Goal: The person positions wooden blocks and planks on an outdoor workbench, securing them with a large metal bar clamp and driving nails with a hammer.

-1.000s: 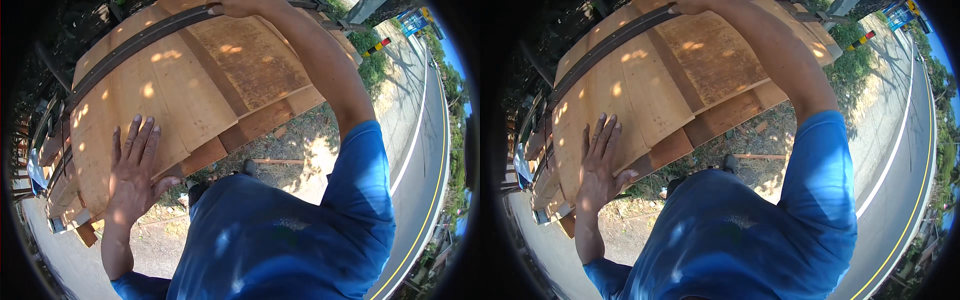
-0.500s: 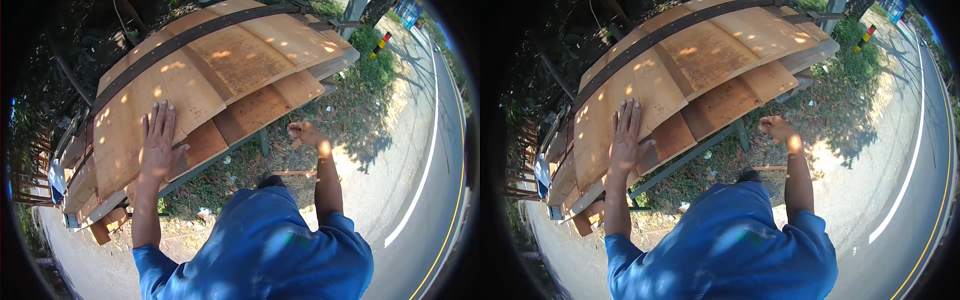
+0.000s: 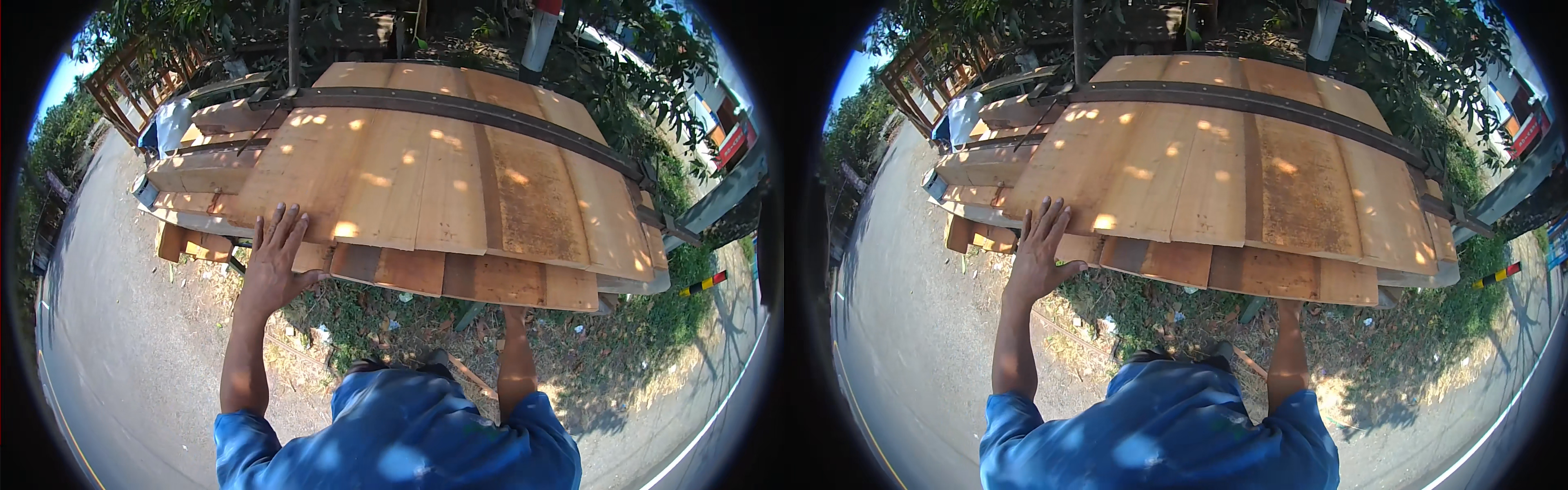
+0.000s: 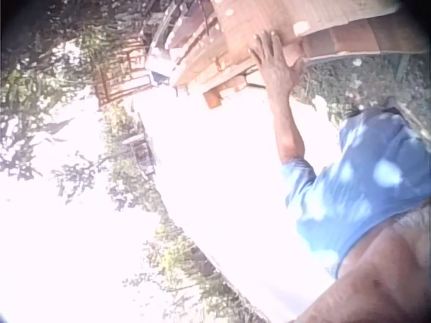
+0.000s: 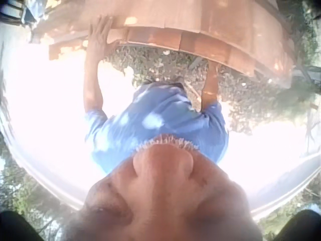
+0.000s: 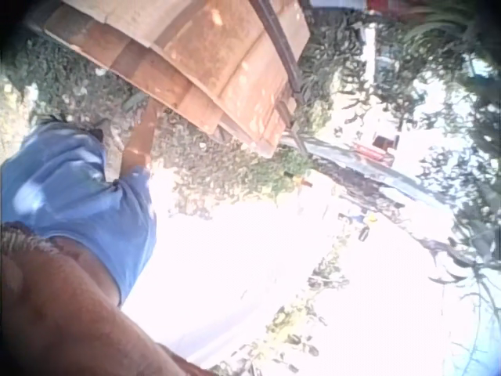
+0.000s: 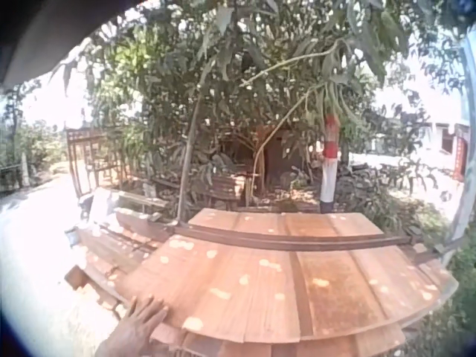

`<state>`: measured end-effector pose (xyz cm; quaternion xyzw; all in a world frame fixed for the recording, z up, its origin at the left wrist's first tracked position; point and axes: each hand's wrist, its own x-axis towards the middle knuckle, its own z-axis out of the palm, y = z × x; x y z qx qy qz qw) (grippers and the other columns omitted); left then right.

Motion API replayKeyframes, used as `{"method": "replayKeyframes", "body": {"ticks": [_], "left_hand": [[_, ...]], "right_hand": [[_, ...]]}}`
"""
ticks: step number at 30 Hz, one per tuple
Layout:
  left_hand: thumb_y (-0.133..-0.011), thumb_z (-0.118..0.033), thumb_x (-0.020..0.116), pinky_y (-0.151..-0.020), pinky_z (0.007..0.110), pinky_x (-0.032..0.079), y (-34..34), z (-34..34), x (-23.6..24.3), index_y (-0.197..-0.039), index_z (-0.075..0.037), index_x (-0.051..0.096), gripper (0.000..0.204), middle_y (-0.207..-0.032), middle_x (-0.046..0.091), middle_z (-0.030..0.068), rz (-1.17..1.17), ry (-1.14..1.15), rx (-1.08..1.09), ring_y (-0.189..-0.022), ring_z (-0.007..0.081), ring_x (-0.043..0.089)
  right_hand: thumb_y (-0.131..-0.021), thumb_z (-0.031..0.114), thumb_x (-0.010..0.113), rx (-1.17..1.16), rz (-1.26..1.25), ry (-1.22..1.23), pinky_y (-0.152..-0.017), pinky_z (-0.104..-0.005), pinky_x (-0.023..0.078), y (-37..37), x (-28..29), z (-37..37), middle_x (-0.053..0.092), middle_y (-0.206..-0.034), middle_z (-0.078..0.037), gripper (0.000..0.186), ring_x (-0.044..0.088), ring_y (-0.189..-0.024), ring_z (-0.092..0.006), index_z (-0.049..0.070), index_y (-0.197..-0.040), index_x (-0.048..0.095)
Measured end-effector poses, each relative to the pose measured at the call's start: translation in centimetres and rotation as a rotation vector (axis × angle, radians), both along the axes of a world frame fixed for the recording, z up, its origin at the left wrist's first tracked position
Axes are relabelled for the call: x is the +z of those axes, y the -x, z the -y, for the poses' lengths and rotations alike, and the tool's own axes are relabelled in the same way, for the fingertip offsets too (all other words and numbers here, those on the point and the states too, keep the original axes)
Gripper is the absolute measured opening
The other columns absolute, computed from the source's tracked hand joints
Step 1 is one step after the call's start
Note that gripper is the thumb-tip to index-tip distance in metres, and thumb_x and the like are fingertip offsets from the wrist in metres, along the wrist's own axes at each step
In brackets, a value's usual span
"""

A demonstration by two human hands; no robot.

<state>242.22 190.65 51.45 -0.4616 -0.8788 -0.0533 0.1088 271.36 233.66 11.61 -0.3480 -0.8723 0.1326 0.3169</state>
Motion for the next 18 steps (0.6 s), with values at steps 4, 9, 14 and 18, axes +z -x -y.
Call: {"method": "replayKeyframes", "body": {"ticks": [4,9,14,18], "left_hand": [[-0.069,-0.035,0.084,-0.121,0.054,0.018,2.6,2.2,-1.2,-0.146,-0.004,0.042,0.093,-0.155,0.035,0.0151,0.007,-0.085,0.088,-0.147,0.0345,0.026],[-0.083,-0.031,0.074,-0.116,0.051,0.030,8.5,4.5,-0.8,-0.142,-0.006,0.049,0.068,-0.148,0.045,0.0174,-0.033,-0.279,0.045,-0.143,0.0373,0.034],[-0.097,-0.041,0.061,-0.101,0.044,0.045,16.9,7.0,-2.7,-0.137,-0.003,0.054,0.055,-0.135,0.059,0.0156,0.551,-0.882,0.194,-0.125,0.0309,0.055],[-0.098,-0.044,0.058,-0.096,0.041,0.047,22.7,5.2,-4.0,-0.134,-0.001,0.056,0.056,-0.130,0.061,0.0146,1.273,-0.965,0.303,-0.118,0.0254,0.059]], "right_hand": [[-0.088,0.041,0.067,-0.302,0.530,0.211,-0.086,-0.0473,0.053,-3.9,5.6,3.9,0.065,-0.122,-0.019,0.053,0.064,-0.107,-0.0380,0.015,-0.132,0.056],[-0.091,0.036,0.066,-0.338,0.306,0.359,-0.072,-0.0467,0.052,-10.9,8.4,11.5,0.070,-0.089,-0.022,0.048,0.068,-0.084,-0.0408,0.005,-0.127,0.057],[-0.094,0.029,0.064,-0.390,0.161,0.424,-0.063,-0.0384,0.050,-15.0,7.0,23.3,0.065,-0.076,-0.014,0.039,0.064,-0.068,-0.0277,0.000,-0.120,0.060],[-0.099,0.035,0.056,-0.351,-0.299,0.696,-0.052,-0.0280,0.045,-11.5,7.5,36.2,0.048,-0.061,-0.002,0.035,0.054,-0.054,-0.0117,0.001,-0.097,0.062]]}}
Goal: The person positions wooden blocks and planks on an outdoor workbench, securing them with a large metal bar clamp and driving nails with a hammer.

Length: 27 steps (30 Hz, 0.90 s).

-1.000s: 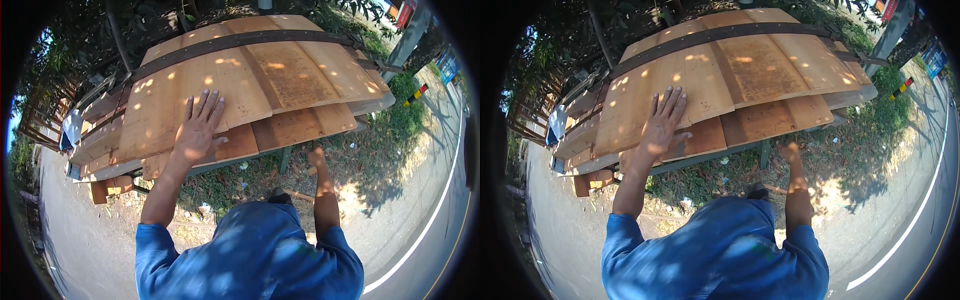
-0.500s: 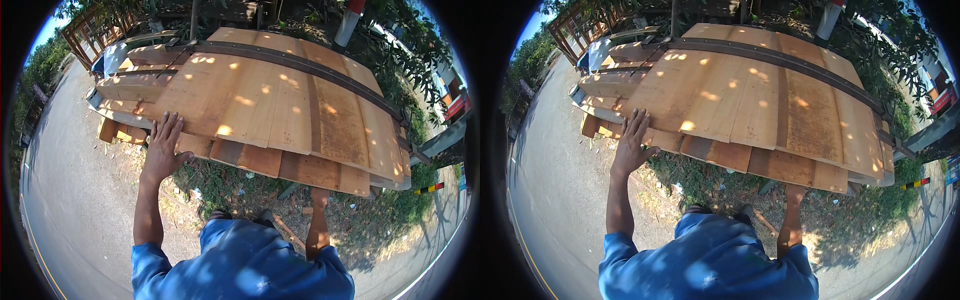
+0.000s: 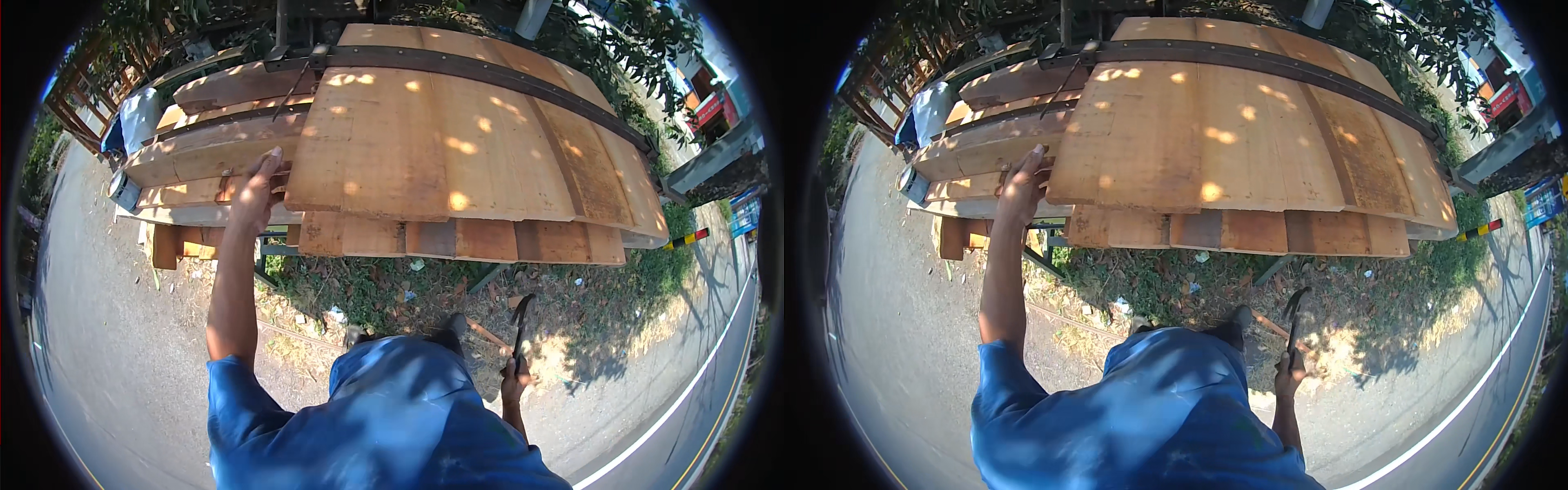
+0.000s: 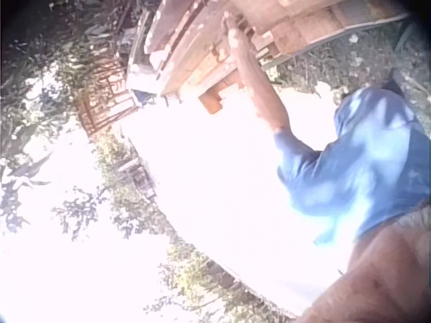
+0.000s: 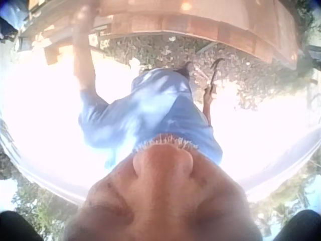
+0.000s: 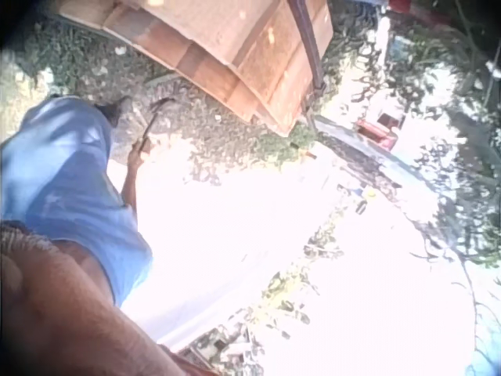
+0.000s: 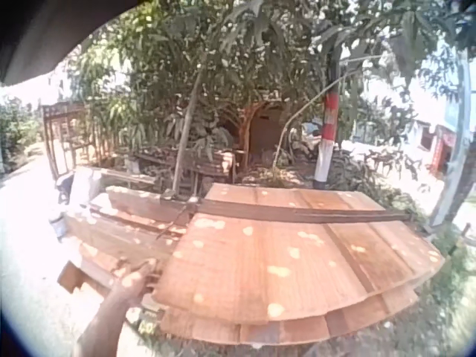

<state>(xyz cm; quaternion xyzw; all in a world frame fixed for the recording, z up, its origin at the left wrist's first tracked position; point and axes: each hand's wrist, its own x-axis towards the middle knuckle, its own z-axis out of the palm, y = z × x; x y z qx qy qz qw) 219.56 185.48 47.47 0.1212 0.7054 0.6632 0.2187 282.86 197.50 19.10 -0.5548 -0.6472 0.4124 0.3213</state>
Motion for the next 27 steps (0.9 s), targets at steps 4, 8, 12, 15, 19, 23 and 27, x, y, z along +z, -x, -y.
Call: {"method": "replayKeyframes", "body": {"ticks": [4,8,12,15,19,23,27], "left_hand": [[-0.097,-0.042,0.061,-0.095,0.042,0.051,1.2,-1.4,-0.6,-0.132,0.002,0.053,0.057,-0.121,0.064,0.0164,0.394,-0.181,-0.359,-0.111,0.0246,0.063],[-0.097,-0.034,0.062,-0.090,0.041,0.058,0.2,-2.7,-0.5,-0.131,0.004,0.050,0.052,-0.121,0.062,0.0208,0.389,-0.199,-0.486,-0.108,0.0287,0.066],[-0.098,-0.026,0.060,-0.084,0.039,0.062,0.8,-2.9,-1.6,-0.132,0.007,0.046,0.049,-0.119,0.062,0.0224,0.522,-0.256,-0.551,-0.101,0.0298,0.069],[-0.099,-0.024,0.057,-0.085,0.041,0.062,0.5,-3.4,-0.7,-0.133,0.009,0.044,0.049,-0.118,0.062,0.0235,0.453,-0.232,-0.510,-0.100,0.0306,0.069],[-0.098,-0.023,0.060,-0.084,0.042,0.062,1.0,-3.0,-0.9,-0.132,0.005,0.046,0.047,-0.118,0.063,0.0205,0.482,-0.195,-0.522,-0.102,0.0294,0.069],[-0.094,-0.026,0.065,-0.079,0.042,0.063,0.2,-3.7,2.0,-0.129,0.008,0.049,0.052,-0.115,0.065,0.0228,0.219,0.028,-0.478,-0.098,0.0290,0.070],[-0.084,-0.040,0.077,-0.074,0.039,0.062,1.0,-7.7,2.3,-0.118,0.009,0.060,0.062,-0.104,0.070,0.0206,-0.056,0.342,-0.548,-0.088,0.0279,0.072]], "right_hand": [[-0.097,0.038,0.056,0.091,-0.056,0.019,-0.056,-0.0321,0.048,8.3,5.9,7.6,0.057,-0.069,-0.008,0.040,0.059,-0.059,-0.0178,-0.001,-0.108,0.058],[-0.089,0.039,0.067,0.348,-0.055,-0.322,-0.065,-0.0417,0.054,15.3,9.8,7.2,0.067,-0.087,-0.018,0.050,0.069,-0.074,-0.0360,0.004,-0.123,0.057],[-0.087,0.035,0.072,0.620,-0.043,-0.573,-0.065,-0.0428,0.055,22.8,16.1,6.2,0.067,-0.093,-0.018,0.047,0.069,-0.077,-0.0373,0.005,-0.121,0.058],[-0.087,0.028,0.072,0.694,-0.048,-0.651,-0.063,-0.0429,0.055,25.6,17.4,5.9,0.066,-0.093,-0.018,0.043,0.068,-0.074,-0.0365,0.004,-0.119,0.059],[-0.086,0.016,0.067,0.513,0.022,-0.848,-0.064,-0.0436,0.051,27.7,18.1,7.7,0.064,-0.089,-0.020,0.038,0.063,-0.070,-0.0406,-0.001,-0.118,0.058],[-0.087,0.018,0.064,0.524,-0.082,-1.017,-0.057,-0.0431,0.049,26.5,18.3,8.6,0.063,-0.084,-0.019,0.038,0.063,-0.065,-0.0363,-0.002,-0.118,0.057],[-0.086,0.015,0.064,0.512,-0.172,-1.166,-0.052,-0.0386,0.048,26.6,18.7,9.0,0.060,-0.080,-0.014,0.044,0.060,-0.060,-0.0306,-0.001,-0.125,0.052]]}}
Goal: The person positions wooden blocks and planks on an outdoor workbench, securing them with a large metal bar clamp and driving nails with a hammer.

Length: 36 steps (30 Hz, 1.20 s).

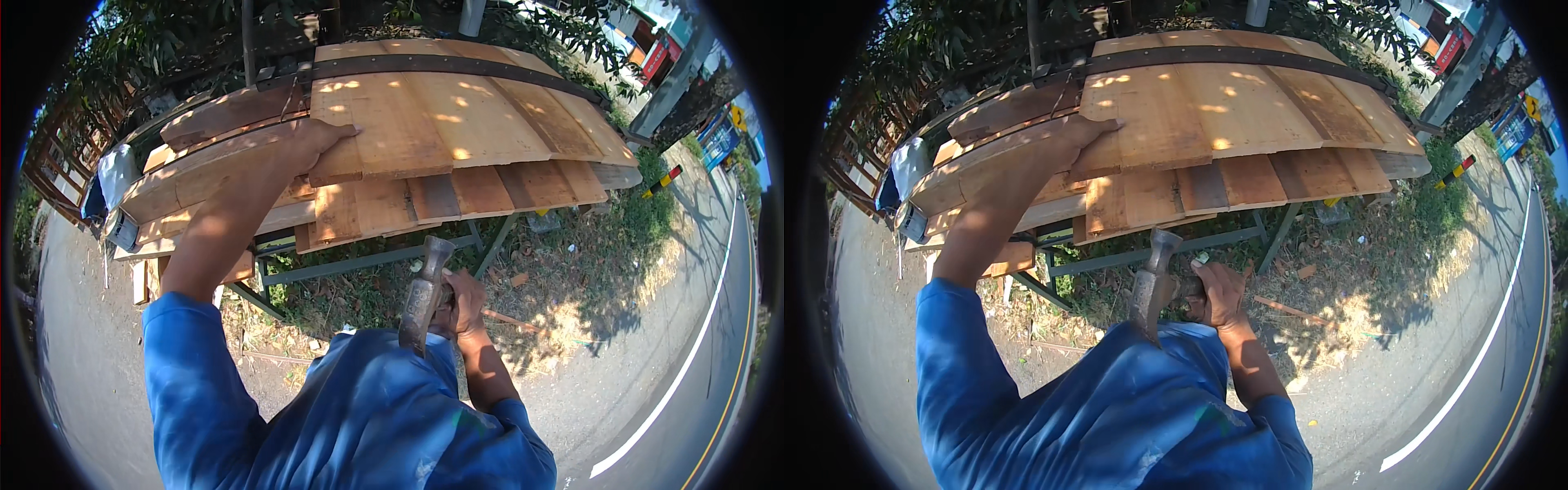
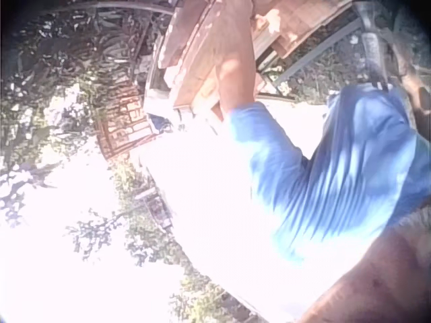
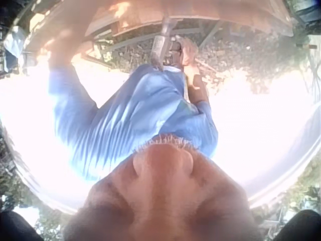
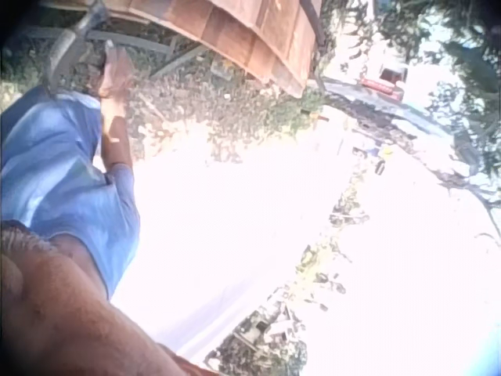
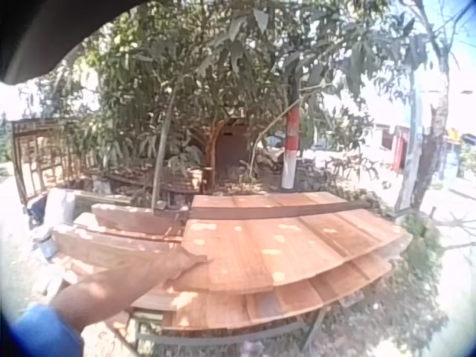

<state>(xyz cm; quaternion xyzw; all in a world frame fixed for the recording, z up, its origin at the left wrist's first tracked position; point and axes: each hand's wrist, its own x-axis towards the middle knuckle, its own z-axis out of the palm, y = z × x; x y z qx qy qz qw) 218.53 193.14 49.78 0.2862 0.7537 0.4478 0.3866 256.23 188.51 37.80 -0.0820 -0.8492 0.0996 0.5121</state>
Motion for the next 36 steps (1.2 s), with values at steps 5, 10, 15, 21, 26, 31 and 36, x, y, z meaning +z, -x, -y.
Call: {"method": "replayKeyframes", "body": {"ticks": [5,10,15,21,26,31,36], "left_hand": [[-0.073,-0.052,0.083,-0.071,0.037,0.059,-0.4,0.8,0.4,-0.113,0.009,0.065,0.076,-0.100,0.071,0.0206,-0.362,0.172,0.044,-0.081,0.0278,0.072],[-0.070,-0.059,0.082,-0.073,0.039,0.058,-0.2,0.1,0.3,-0.111,0.009,0.067,0.081,-0.102,0.071,0.0211,-0.380,0.174,-0.008,-0.083,0.0272,0.072],[-0.074,-0.064,0.076,-0.079,0.038,0.057,-1.7,0.9,1.3,-0.112,0.006,0.068,0.080,-0.103,0.072,0.0202,-0.353,0.242,-0.015,-0.089,0.0277,0.072],[-0.070,-0.066,0.078,-0.084,0.037,0.057,-0.1,0.9,0.6,-0.122,0.006,0.063,0.090,-0.110,0.070,0.0204,-0.448,0.268,0.016,-0.095,0.0273,0.071],[-0.068,-0.069,0.078,-0.088,0.036,0.055,-1.2,-0.1,0.8,-0.125,0.007,0.061,0.097,-0.114,0.068,0.0211,-0.555,0.238,-0.032,-0.099,0.0284,0.070],[-0.067,-0.070,0.078,-0.096,0.036,0.051,-0.8,0.8,0.7,-0.127,0.007,0.059,0.100,-0.124,0.064,0.0226,-0.569,0.292,0.013,-0.111,0.0305,0.065],[-0.067,-0.071,0.077,-0.092,0.039,0.054,-1.0,0.1,0.4,-0.127,0.010,0.058,0.103,-0.121,0.065,0.0239,-0.514,0.260,0.002,-0.104,0.0312,0.068]], "right_hand": [[-0.090,0.023,0.059,-0.071,-0.035,0.115,-0.055,-0.0402,0.050,1.0,-2.6,1.3,0.063,-0.083,-0.016,0.036,0.062,-0.062,-0.0324,0.000,-0.119,0.056],[-0.088,0.012,0.064,0.278,-0.298,0.247,-0.059,-0.0389,0.055,4.3,-13.6,-1.5,0.066,-0.085,-0.018,0.028,0.067,-0.068,-0.0336,-0.002,-0.112,0.056],[-0.091,0.013,0.061,-0.184,0.065,0.425,-0.061,-0.0473,0.053,6.7,-8.2,-0.6,0.065,-0.084,-0.023,0.032,0.066,-0.074,-0.0421,-0.003,-0.117,0.054],[-0.085,0.007,0.064,0.225,-0.442,0.222,-0.055,-0.0342,0.050,4.9,-12.2,1.0,0.068,-0.081,-0.016,0.026,0.067,-0.066,-0.0293,0.001,-0.109,0.057],[-0.100,0.022,0.053,0.058,-0.272,0.189,-0.055,-0.0392,0.051,7.7,-10.2,-3.2,0.066,-0.082,-0.016,0.022,0.063,-0.059,-0.0313,0.001,-0.108,0.051],[-0.091,0.012,0.061,-0.168,-0.139,0.481,-0.052,-0.0417,0.048,5.2,-10.2,1.7,0.062,-0.075,-0.022,0.022,0.062,-0.059,-0.0354,-0.001,-0.107,0.054],[-0.088,0.014,0.065,0.286,-0.777,0.215,-0.049,-0.0369,0.048,8.4,-11.0,-1.8,0.059,-0.071,-0.015,0.032,0.058,-0.054,-0.0282,0.001,-0.113,0.051]]}}
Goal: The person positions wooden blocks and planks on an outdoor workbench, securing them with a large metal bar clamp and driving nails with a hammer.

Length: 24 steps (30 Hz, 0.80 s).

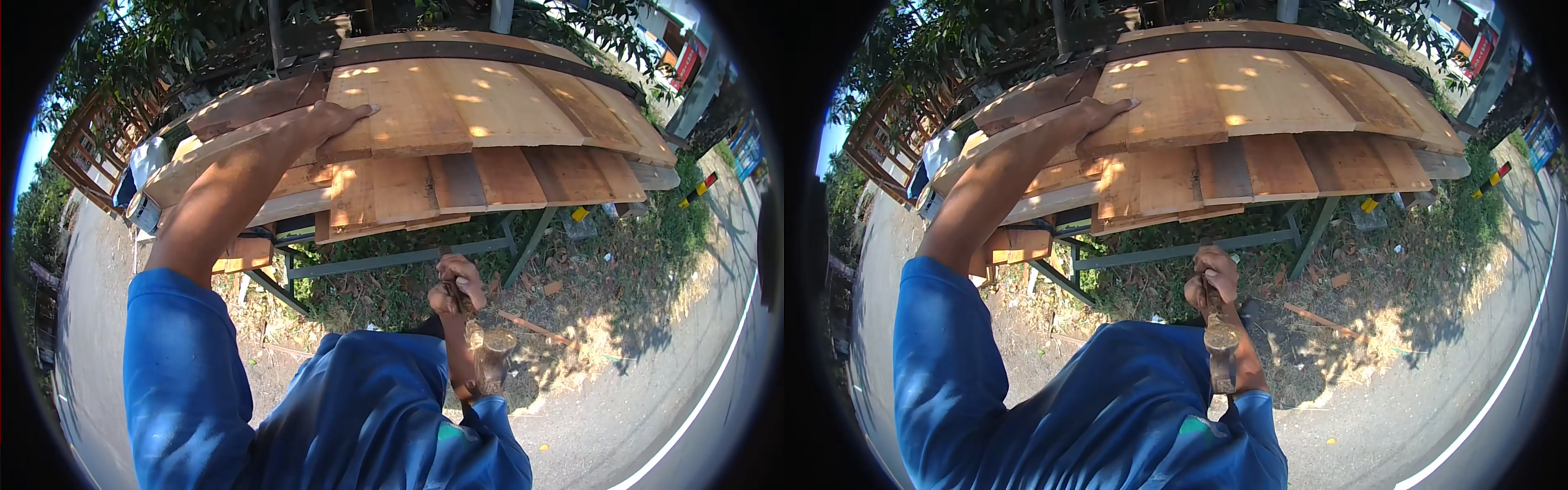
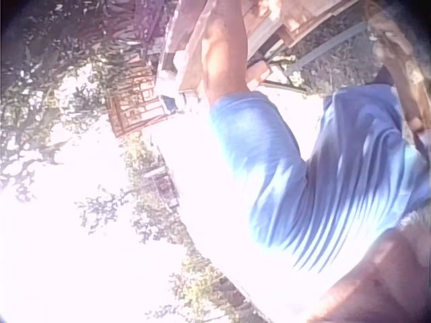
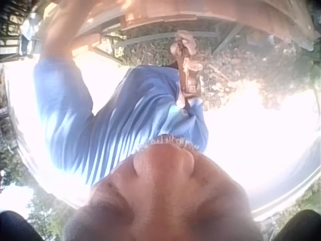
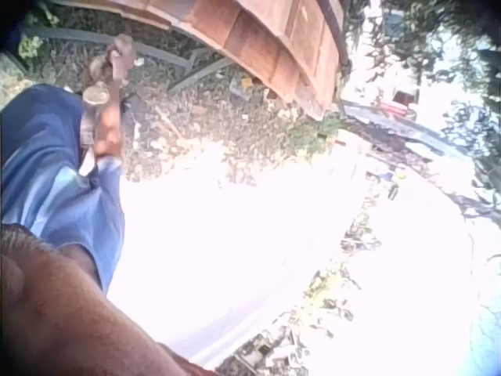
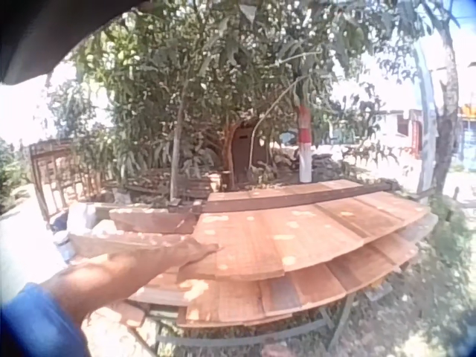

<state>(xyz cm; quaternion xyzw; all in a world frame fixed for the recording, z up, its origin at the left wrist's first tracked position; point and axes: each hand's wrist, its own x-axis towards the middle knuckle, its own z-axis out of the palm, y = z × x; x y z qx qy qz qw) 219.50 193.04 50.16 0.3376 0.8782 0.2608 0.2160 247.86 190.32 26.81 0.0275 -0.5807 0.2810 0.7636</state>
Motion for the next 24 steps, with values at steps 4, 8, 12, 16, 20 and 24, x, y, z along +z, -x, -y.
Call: {"method": "replayKeyframes", "body": {"ticks": [4,8,12,16,20,24], "left_hand": [[-0.068,-0.072,0.075,-0.088,0.042,0.056,0.4,-0.8,0.5,-0.124,0.013,0.059,0.102,-0.119,0.065,0.0247,0.013,0.092,0.034,-0.101,0.0321,0.069],[-0.070,-0.072,0.073,-0.087,0.041,0.056,0.8,0.0,0.5,-0.123,0.013,0.060,0.101,-0.120,0.065,0.0245,0.051,0.084,-0.001,-0.100,0.0334,0.069],[-0.072,-0.073,0.071,-0.085,0.041,0.057,0.9,-0.7,-0.4,-0.122,0.012,0.061,0.099,-0.116,0.067,0.0243,-0.141,0.049,0.011,-0.099,0.0318,0.070],[-0.073,-0.074,0.070,-0.093,0.039,0.053,1.1,-1.0,0.4,-0.124,0.010,0.061,0.099,-0.114,0.068,0.0241,0.061,0.150,-0.010,-0.102,0.0297,0.069],[-0.073,-0.076,0.068,-0.098,0.039,0.050,0.2,0.0,1.3,-0.124,0.010,0.061,0.100,-0.116,0.068,0.0237,-0.047,0.103,-0.034,-0.104,0.0294,0.069],[-0.076,-0.076,0.065,-0.099,0.039,0.048,0.1,-0.6,0.4,-0.131,0.011,0.054,0.104,-0.123,0.064,0.0250,-0.087,0.110,-0.013,-0.109,0.0308,0.066]], "right_hand": [[-0.089,0.016,0.062,-0.338,0.780,0.283,-0.053,-0.0373,0.050,1.0,0.7,-2.6,0.060,-0.071,-0.015,0.033,0.058,-0.055,-0.0322,-0.002,-0.114,0.051],[-0.087,0.012,0.060,-0.147,0.532,0.246,-0.055,-0.0405,0.050,-2.8,1.1,0.7,0.062,-0.074,-0.019,0.033,0.062,-0.060,-0.0366,-0.005,-0.113,0.053],[-0.086,0.013,0.060,0.694,0.405,-0.057,-0.057,-0.0474,0.050,-3.3,-2.6,-3.6,0.064,-0.078,-0.022,0.030,0.064,-0.066,-0.0410,-0.006,-0.109,0.056],[-0.082,0.014,0.065,-0.344,0.723,0.429,-0.057,-0.0451,0.050,-1.4,-0.8,-0.7,0.064,-0.080,-0.025,0.025,0.064,-0.065,-0.0413,-0.007,-0.095,0.060],[-0.079,0.010,0.067,-0.167,0.651,0.484,-0.060,-0.0468,0.052,-2.5,-1.2,-0.5,0.064,-0.081,-0.025,0.032,0.065,-0.069,-0.0426,-0.005,-0.105,0.056],[-0.094,0.013,0.056,0.181,-0.115,-0.081,-0.055,-0.0378,0.050,-0.2,-0.6,-3.2,0.064,-0.085,-0.022,0.022,0.067,-0.069,-0.0395,-0.001,-0.111,0.051]]}}
